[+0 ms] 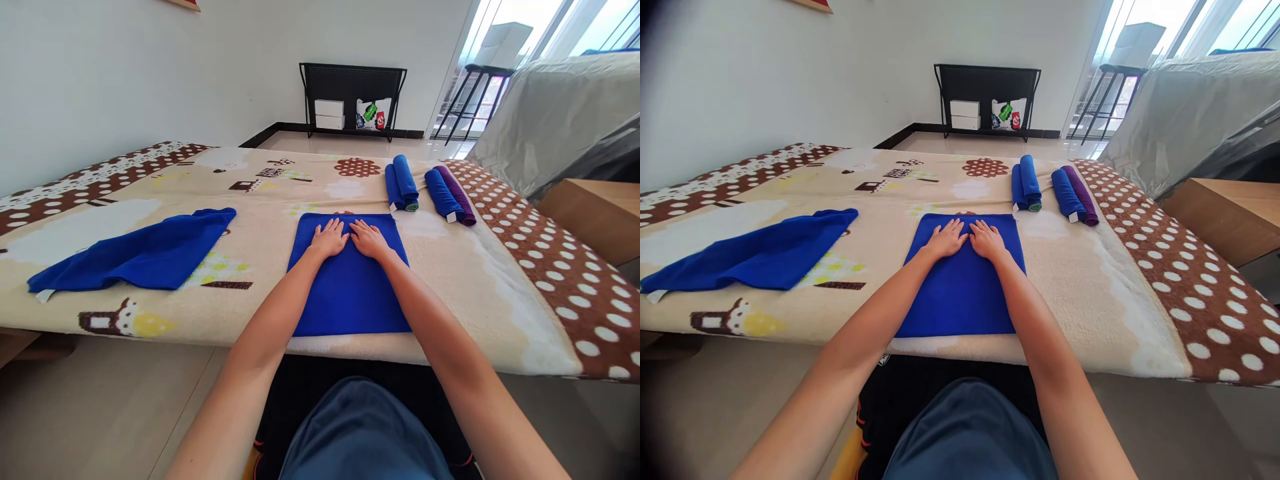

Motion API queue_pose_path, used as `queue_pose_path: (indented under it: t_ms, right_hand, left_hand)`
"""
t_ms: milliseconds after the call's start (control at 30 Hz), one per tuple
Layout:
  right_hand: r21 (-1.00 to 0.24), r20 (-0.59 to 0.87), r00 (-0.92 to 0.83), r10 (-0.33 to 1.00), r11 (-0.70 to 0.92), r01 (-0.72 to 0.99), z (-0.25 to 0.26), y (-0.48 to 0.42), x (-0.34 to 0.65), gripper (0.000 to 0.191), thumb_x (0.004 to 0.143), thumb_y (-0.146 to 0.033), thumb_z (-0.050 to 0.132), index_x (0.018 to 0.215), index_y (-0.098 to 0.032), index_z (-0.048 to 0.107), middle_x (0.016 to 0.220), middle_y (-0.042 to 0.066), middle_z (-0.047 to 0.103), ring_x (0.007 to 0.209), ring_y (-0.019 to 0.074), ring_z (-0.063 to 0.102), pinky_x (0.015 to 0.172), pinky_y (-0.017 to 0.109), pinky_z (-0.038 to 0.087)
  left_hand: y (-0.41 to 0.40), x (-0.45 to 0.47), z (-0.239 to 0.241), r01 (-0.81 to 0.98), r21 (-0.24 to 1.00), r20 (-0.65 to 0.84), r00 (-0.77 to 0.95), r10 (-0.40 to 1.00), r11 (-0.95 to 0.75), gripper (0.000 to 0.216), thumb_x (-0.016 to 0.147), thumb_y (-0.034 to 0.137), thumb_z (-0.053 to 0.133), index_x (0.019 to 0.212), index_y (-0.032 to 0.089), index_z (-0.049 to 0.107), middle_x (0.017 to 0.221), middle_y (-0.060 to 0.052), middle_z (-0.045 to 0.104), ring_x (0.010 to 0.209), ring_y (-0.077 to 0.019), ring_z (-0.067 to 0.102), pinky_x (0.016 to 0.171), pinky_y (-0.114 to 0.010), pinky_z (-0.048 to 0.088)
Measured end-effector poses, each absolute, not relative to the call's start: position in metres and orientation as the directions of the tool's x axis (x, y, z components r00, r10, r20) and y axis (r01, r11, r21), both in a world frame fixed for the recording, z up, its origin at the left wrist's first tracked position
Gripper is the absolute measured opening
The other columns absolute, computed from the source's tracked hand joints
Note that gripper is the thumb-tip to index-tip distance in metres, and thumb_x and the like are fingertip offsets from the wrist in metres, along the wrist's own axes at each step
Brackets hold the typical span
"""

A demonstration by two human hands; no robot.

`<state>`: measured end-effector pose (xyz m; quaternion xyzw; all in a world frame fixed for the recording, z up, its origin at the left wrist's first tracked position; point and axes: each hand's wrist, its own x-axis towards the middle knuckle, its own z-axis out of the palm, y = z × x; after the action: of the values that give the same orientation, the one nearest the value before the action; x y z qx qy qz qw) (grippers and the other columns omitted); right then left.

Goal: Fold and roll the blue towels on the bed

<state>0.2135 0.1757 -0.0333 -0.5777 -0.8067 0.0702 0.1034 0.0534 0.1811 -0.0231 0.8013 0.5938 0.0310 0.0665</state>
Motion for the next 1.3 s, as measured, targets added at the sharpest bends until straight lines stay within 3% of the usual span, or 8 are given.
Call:
queue_pose_path:
  t_ms: [333,500,667,800,900,1100,1300]
  right_hand:
    - [-0.26,0.081,-0.278,0.957,0.289,0.921,-0.034,0.209,0.232,0.054,0.105,-0.039,0.03,0.155,-0.022,0.039,0.163,0.005,0.031,0.153,0.0178,0.026,0.127,0.042,0.02]
    - [-0.257,0.072,-0.142,0.987,0.156,0.954,-0.036,0.21,0.278,0.055,0.105,-0.04,0.028,0.154,-0.016,0.04,0.162,0.01,0.033,0.152,0.0209,0.028,0.126,0.044,0.02]
    - [-0.234,0.073,-0.08,0.994,0.095,0.968,-0.034,0.2,0.296,0.054,0.104,-0.036,0.027,0.151,-0.013,0.041,0.16,0.013,0.036,0.151,0.021,0.031,0.124,0.05,0.022]
    - [-0.202,0.11,-0.04,0.993,0.062,0.977,-0.028,0.188,0.284,0.053,0.103,-0.032,0.028,0.148,-0.009,0.044,0.159,0.017,0.036,0.152,0.0272,0.027,0.123,0.061,0.014]
    - [-0.187,0.152,-0.082,0.985,0.111,0.976,-0.026,0.175,0.264,0.054,0.102,-0.03,0.03,0.15,-0.008,0.041,0.163,0.017,0.029,0.156,0.0276,0.017,0.125,0.059,0.009]
    - [-0.207,0.14,-0.299,0.944,0.323,0.923,-0.03,0.136,0.22,0.054,0.102,-0.028,0.031,0.15,-0.009,0.043,0.16,0.016,0.034,0.152,0.0267,0.03,0.125,0.047,0.025]
    - [-0.257,0.144,-0.482,0.864,0.503,0.825,-0.031,0.071,0.213,0.058,0.099,-0.023,0.031,0.153,-0.006,0.041,0.161,0.015,0.032,0.154,0.0235,0.025,0.128,0.041,0.023]
  left_hand:
    - [0.21,0.025,-0.023,0.95,0.144,0.035,0.275,0.961,-0.277,0.059,0.103,0.047,0.023,0.156,0.025,0.037,0.166,-0.002,0.029,0.154,-0.0191,0.024,0.126,-0.047,0.019]
    - [0.21,-0.026,-0.026,0.983,0.129,0.03,0.126,0.992,-0.129,0.067,0.102,0.053,0.018,0.158,0.019,0.031,0.166,-0.008,0.027,0.155,-0.0245,0.024,0.126,-0.052,0.018]
    - [0.204,-0.04,-0.023,0.989,0.116,0.002,0.088,0.996,-0.088,0.067,0.102,0.053,0.018,0.159,0.019,0.029,0.166,-0.008,0.027,0.155,-0.0246,0.024,0.125,-0.055,0.017]
    - [0.191,-0.028,-0.014,0.993,0.092,0.021,0.069,0.997,-0.071,0.065,0.102,0.047,0.019,0.158,0.016,0.03,0.166,-0.013,0.027,0.156,-0.028,0.021,0.124,-0.062,0.011]
    - [0.171,-0.007,-0.01,0.986,0.079,0.041,0.143,0.989,-0.145,0.064,0.102,0.045,0.023,0.159,0.016,0.03,0.167,-0.012,0.024,0.157,-0.0271,0.017,0.126,-0.059,0.009]
    - [0.11,0.042,-0.012,0.922,0.085,0.014,0.378,0.926,-0.377,0.059,0.103,0.042,0.029,0.158,0.02,0.033,0.166,-0.008,0.027,0.155,-0.0244,0.023,0.125,-0.05,0.023]
    - [0.048,0.041,-0.016,0.902,0.072,0.076,0.42,0.904,-0.425,0.057,0.103,0.036,0.03,0.157,0.018,0.036,0.164,-0.011,0.03,0.154,-0.0235,0.027,0.126,-0.049,0.022]
